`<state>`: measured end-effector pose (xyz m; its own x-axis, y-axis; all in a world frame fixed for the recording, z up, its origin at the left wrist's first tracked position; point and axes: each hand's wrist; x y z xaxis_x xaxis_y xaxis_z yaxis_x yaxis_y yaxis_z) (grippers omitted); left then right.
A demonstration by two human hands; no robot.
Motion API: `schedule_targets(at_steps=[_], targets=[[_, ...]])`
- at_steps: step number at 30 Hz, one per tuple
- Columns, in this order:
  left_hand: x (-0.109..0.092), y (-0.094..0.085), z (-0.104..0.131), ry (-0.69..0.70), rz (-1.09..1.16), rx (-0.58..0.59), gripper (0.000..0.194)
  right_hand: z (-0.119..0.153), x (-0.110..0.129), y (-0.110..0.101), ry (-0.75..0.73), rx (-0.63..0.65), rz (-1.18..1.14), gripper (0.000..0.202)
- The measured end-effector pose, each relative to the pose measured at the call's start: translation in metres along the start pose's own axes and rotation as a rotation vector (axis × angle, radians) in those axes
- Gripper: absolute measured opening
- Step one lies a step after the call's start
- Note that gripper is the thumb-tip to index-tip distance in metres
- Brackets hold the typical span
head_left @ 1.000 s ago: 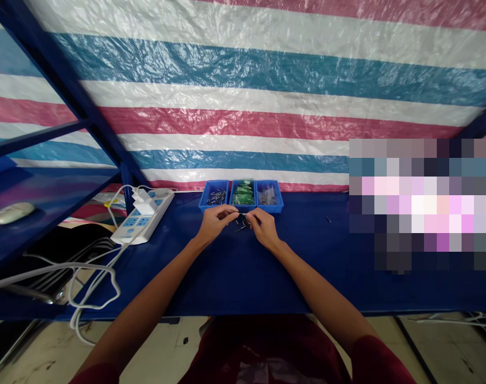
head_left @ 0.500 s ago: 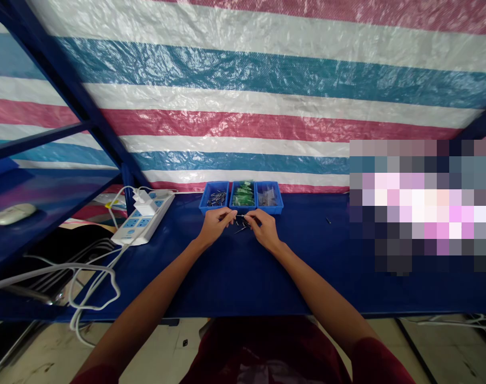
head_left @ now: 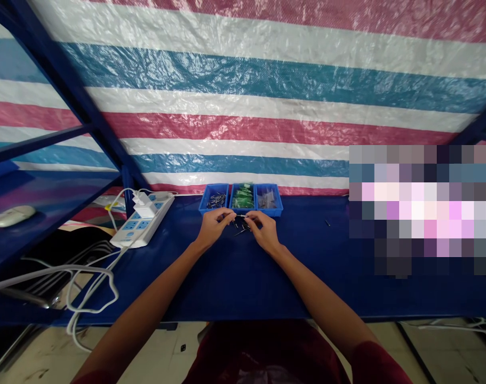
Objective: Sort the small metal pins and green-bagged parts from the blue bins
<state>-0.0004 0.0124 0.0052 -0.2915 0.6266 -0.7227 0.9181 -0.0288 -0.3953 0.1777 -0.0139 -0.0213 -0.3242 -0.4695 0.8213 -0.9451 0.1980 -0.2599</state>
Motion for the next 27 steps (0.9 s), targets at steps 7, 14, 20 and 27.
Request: schedule_targets(at_steps=[7,14,20,27], targets=[[-0.001,0.000,0.001,0.009,-0.033,-0.003,0.033,0.000,-0.001,0.001,-0.015,0.006,0.008,0.024],[-0.003,0.003,0.000,-0.056,0.071,-0.033,0.025,0.000,0.001,0.000,0.017,-0.001,0.029,0.025],[-0.003,0.008,0.000,-0.135,0.234,-0.073,0.025,0.000,0.001,0.002,0.052,-0.009,0.022,0.027],[-0.007,0.011,0.000,-0.135,0.308,-0.075,0.026,0.004,0.001,0.004,0.047,-0.031,0.032,0.027]])
Point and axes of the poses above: each hand's wrist, its own z-axis away from the middle knuckle, its own y-axis out of the palm, x = y × z, and after that the axes turned 7 degrees about y, right-handed
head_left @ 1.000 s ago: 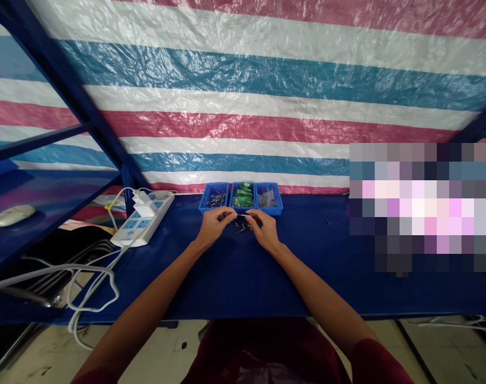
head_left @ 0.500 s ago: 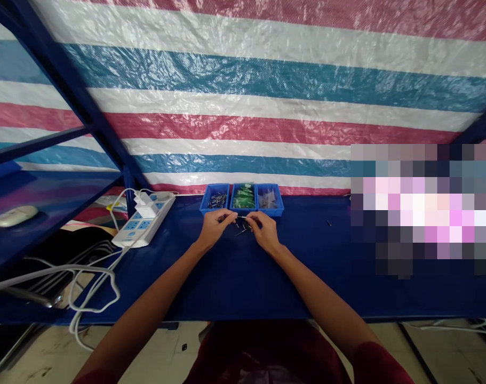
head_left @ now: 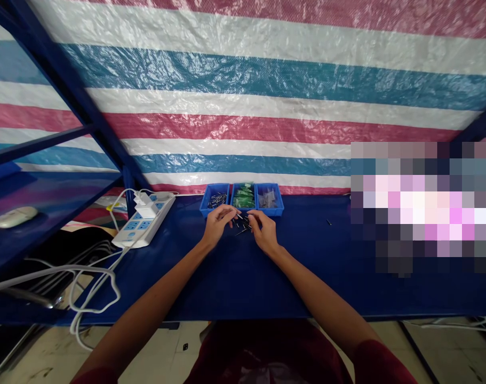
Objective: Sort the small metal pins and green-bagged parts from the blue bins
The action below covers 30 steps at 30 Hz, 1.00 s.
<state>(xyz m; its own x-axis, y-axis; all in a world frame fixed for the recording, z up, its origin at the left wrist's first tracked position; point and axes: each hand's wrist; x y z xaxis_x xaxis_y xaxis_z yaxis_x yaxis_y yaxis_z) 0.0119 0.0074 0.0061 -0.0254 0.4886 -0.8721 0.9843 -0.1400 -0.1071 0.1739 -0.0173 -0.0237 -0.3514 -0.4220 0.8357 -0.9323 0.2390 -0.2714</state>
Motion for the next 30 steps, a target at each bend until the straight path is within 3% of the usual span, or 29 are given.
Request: schedule_targets(at_steps=[3,6,11,14,18,25,30], targets=[[-0.001,-0.003,0.001,0.015,-0.072,0.053,0.025,0.000,-0.002,0.000,0.007,-0.024,-0.014,0.028],[0.001,-0.007,0.001,0.059,-0.288,0.141,0.023,0.000,-0.005,0.001,0.016,-0.033,-0.013,0.028],[0.007,-0.013,-0.002,0.248,-0.593,0.266,0.030,-0.001,-0.006,0.001,0.022,-0.042,0.002,0.028],[0.008,-0.014,-0.003,0.254,-0.559,0.292,0.030,-0.002,-0.004,0.000,0.011,-0.042,0.001,0.027],[0.004,-0.013,-0.002,0.156,-0.420,0.264,0.032,-0.002,-0.001,-0.003,-0.014,-0.007,-0.001,0.026],[-0.004,-0.013,-0.001,0.051,-0.314,0.316,0.034,-0.002,0.001,-0.001,-0.144,0.078,0.025,0.024],[-0.002,-0.013,-0.001,0.017,-0.221,0.258,0.037,-0.002,-0.002,-0.001,-0.073,0.089,0.051,0.025]])
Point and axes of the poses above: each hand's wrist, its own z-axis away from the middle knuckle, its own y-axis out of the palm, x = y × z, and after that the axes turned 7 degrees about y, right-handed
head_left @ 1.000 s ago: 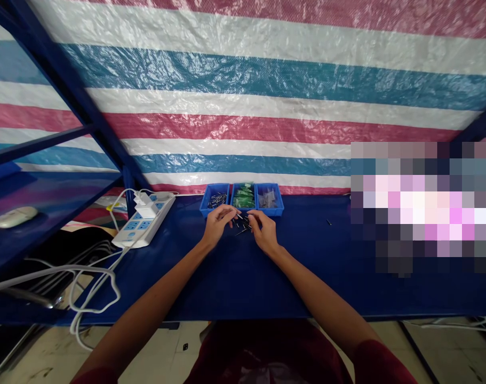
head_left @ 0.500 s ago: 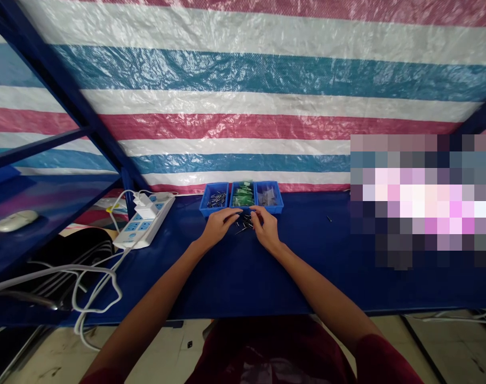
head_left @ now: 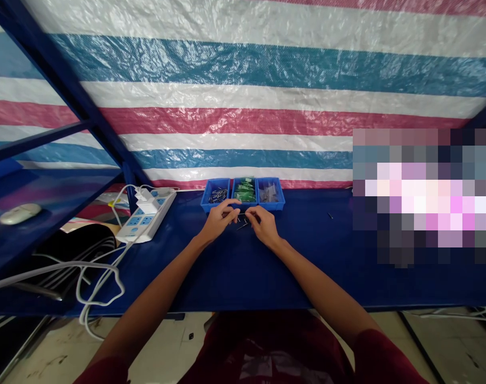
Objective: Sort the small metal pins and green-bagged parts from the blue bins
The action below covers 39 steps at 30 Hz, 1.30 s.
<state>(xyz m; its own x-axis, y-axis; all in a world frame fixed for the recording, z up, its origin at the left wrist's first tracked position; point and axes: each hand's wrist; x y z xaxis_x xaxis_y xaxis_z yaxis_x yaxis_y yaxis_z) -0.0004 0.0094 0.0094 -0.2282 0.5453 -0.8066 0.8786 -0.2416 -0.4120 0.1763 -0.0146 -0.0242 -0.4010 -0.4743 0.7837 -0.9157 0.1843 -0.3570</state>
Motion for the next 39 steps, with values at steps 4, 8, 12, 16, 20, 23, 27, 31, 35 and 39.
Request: schedule_targets(at_steps=[4,8,12,16,20,23,27,31,35,39], targets=[[0.003,0.001,-0.001,0.013,-0.040,-0.068,0.027,0.000,-0.003,0.000,0.082,-0.049,-0.003,0.027],[-0.001,0.002,-0.001,0.002,-0.013,-0.097,0.023,-0.001,-0.002,0.001,0.096,-0.061,0.011,0.031],[-0.005,0.003,-0.002,-0.013,0.064,-0.138,0.023,0.000,0.001,0.001,0.084,-0.039,0.019,0.031],[0.000,0.009,-0.003,-0.035,0.222,-0.252,0.021,-0.001,0.002,0.001,0.078,-0.034,0.001,0.032],[0.009,0.018,-0.004,-0.079,0.391,-0.322,0.024,0.000,0.000,0.002,0.068,-0.037,-0.010,0.032],[0.012,0.024,-0.004,-0.120,0.464,-0.326,0.029,0.000,0.000,0.003,0.061,-0.024,-0.022,0.031],[0.009,0.022,-0.003,-0.092,0.434,-0.300,0.028,0.001,0.000,0.003,0.065,-0.036,-0.022,0.029],[0.004,0.010,-0.003,-0.043,0.188,-0.162,0.030,0.001,0.000,0.002,0.082,-0.086,-0.017,0.029],[0.003,0.002,-0.002,-0.012,-0.016,-0.053,0.030,0.001,0.002,0.000,0.073,-0.122,-0.041,0.028],[0.005,-0.001,-0.002,0.011,0.024,-0.006,0.031,0.002,0.005,0.000,0.012,-0.091,-0.060,0.026]])
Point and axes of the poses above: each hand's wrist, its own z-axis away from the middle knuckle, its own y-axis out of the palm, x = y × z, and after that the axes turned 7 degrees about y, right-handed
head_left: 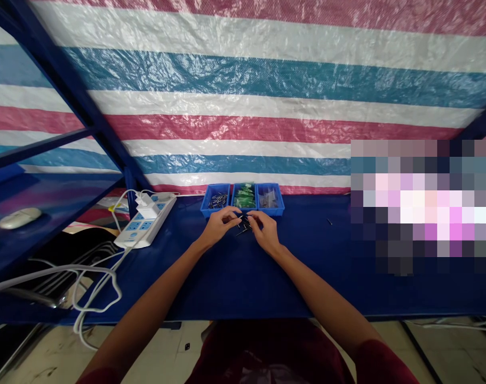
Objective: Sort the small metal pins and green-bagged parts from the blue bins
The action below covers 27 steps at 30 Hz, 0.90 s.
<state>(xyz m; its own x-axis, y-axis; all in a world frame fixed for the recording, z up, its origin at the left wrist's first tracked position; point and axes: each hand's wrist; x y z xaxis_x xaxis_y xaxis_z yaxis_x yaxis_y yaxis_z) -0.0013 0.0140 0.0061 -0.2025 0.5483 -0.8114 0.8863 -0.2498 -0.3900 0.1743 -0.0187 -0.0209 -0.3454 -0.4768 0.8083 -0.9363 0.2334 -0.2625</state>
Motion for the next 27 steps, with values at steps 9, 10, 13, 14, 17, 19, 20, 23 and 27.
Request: schedule_targets(at_steps=[9,10,13,14,17,19,20,23,27], targets=[[-0.0058,0.0019,-0.0006,-0.038,0.089,-0.031,0.029,0.0004,0.0011,0.0009,-0.035,0.080,0.023,0.026],[-0.0060,0.0025,-0.0004,-0.046,0.102,-0.044,0.029,0.0005,0.0012,0.0010,-0.039,0.085,0.018,0.027],[-0.0067,0.0046,0.0006,-0.063,0.140,-0.079,0.029,0.0006,0.0010,0.0014,-0.043,0.102,0.015,0.026],[-0.0070,0.0052,0.0009,-0.070,0.152,-0.085,0.030,0.0006,0.0007,0.0016,-0.041,0.108,0.019,0.027],[-0.0075,0.0065,0.0016,-0.082,0.173,-0.092,0.032,0.0003,-0.0007,0.0019,-0.031,0.106,0.042,0.029],[-0.0066,0.0067,0.0015,-0.073,0.177,-0.102,0.034,-0.0001,-0.0016,0.0018,-0.015,0.081,0.048,0.030],[-0.0059,0.0066,0.0013,-0.064,0.176,-0.112,0.035,-0.0003,-0.0018,0.0015,-0.001,0.062,0.046,0.029],[-0.0037,0.0061,0.0002,-0.044,0.156,-0.128,0.031,-0.0008,-0.0019,0.0005,0.041,0.026,0.037,0.028],[-0.0043,0.0052,-0.0013,-0.044,0.100,-0.106,0.028,-0.0009,-0.0017,0.0004,0.070,0.057,0.034,0.029]])
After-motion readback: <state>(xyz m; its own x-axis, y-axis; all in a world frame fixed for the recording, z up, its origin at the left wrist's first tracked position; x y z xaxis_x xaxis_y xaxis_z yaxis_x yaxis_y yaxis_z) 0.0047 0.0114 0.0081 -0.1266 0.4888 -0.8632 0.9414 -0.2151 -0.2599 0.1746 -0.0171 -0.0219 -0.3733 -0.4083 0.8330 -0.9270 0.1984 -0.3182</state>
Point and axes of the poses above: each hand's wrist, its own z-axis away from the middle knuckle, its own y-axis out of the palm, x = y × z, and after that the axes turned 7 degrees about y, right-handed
